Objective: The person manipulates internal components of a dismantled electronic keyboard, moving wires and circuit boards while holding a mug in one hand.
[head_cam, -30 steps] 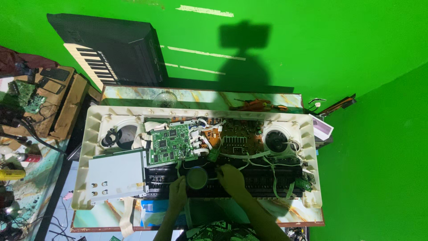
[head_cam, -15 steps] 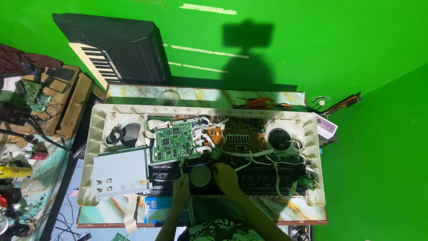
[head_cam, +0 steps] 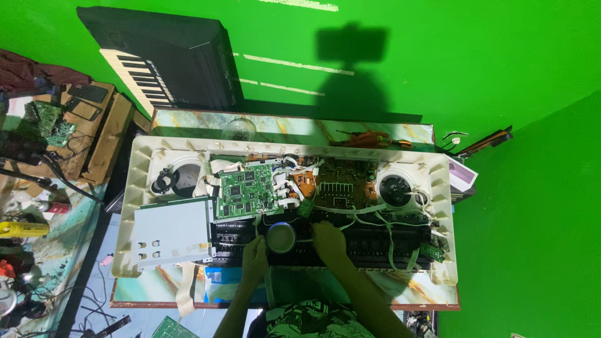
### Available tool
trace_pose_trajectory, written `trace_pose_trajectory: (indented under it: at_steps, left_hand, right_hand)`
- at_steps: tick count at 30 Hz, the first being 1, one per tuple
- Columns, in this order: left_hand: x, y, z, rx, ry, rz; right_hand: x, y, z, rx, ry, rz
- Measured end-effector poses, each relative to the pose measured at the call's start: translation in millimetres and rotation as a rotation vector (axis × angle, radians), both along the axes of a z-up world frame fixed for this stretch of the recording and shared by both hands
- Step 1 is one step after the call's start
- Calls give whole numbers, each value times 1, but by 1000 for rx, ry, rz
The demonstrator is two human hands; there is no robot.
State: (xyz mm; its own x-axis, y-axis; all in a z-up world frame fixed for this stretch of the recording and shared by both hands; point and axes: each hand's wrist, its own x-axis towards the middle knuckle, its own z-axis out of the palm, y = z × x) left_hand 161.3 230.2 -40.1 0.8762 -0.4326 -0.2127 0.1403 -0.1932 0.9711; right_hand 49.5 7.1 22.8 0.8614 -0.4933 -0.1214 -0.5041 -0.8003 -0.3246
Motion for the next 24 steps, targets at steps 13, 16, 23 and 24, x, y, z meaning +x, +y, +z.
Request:
trace_pose_trajectory:
  at_steps: [13, 16, 23, 24]
  left_hand:
    - [6, 6, -2, -62, 66, 31]
    - [7, 11, 4, -44, -57, -82]
    - [9, 6, 26, -5, -84, -79]
    - [8, 6, 26, 7, -69, -79]
  right_hand:
    - [21, 16, 51, 677, -174, -202]
    - [15, 9, 53, 608, -218, -109]
    - [-6, 2, 14, 91, -86, -5]
    - [-7, 5, 6, 66, -119, 16]
